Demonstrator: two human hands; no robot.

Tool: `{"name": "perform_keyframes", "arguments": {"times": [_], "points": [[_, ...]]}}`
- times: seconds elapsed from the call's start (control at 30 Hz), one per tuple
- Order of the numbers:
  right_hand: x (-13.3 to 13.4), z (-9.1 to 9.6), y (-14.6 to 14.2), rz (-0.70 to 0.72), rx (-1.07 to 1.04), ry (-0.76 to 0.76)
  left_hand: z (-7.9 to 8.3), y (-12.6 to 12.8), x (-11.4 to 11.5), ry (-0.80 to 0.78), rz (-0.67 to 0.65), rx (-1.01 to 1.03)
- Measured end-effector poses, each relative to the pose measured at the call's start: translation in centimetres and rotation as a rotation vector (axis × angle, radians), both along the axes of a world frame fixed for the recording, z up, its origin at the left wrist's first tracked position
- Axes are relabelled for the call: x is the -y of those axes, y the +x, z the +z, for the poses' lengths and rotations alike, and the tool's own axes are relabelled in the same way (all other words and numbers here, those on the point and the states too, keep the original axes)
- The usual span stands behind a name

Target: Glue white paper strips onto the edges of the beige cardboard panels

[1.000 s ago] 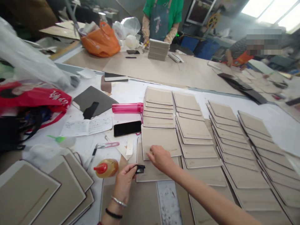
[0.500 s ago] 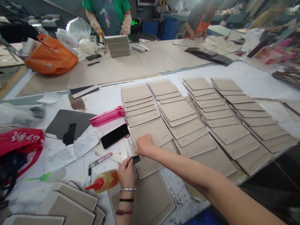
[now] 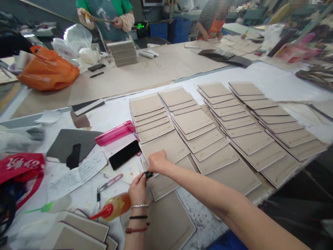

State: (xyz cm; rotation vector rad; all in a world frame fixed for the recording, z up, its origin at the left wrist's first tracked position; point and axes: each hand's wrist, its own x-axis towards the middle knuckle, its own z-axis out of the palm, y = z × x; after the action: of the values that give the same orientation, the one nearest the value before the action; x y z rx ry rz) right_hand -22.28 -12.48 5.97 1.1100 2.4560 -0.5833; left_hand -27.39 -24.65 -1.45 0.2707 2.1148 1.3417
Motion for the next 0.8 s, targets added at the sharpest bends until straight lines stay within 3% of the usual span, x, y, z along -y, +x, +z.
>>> {"name": "perform_keyframes", "arguments": {"times": [0.13, 0.33, 0.5, 0.8], "points": [[-0.1, 0.2, 0.1, 0.0, -0.002, -0.005, -0.3, 0.5, 0.2, -0.025, -0.052, -0.035], [-0.1, 0.3, 0.4, 0.006, -0.027, 0.004, 0.7, 1.0, 0.0, -0.104, -0.124, -0.26], [-0.1, -0.3, 0.3, 0.014, -0.038, 0.014, 0.5, 1.8, -0.2, -0.14, -0.159, -0.375], [-0.1, -0.1, 0.0, 0.029, -0.006, -0.011, 0.0, 2.9, 0.0, -0.081, -0.185, -0.5]]}}
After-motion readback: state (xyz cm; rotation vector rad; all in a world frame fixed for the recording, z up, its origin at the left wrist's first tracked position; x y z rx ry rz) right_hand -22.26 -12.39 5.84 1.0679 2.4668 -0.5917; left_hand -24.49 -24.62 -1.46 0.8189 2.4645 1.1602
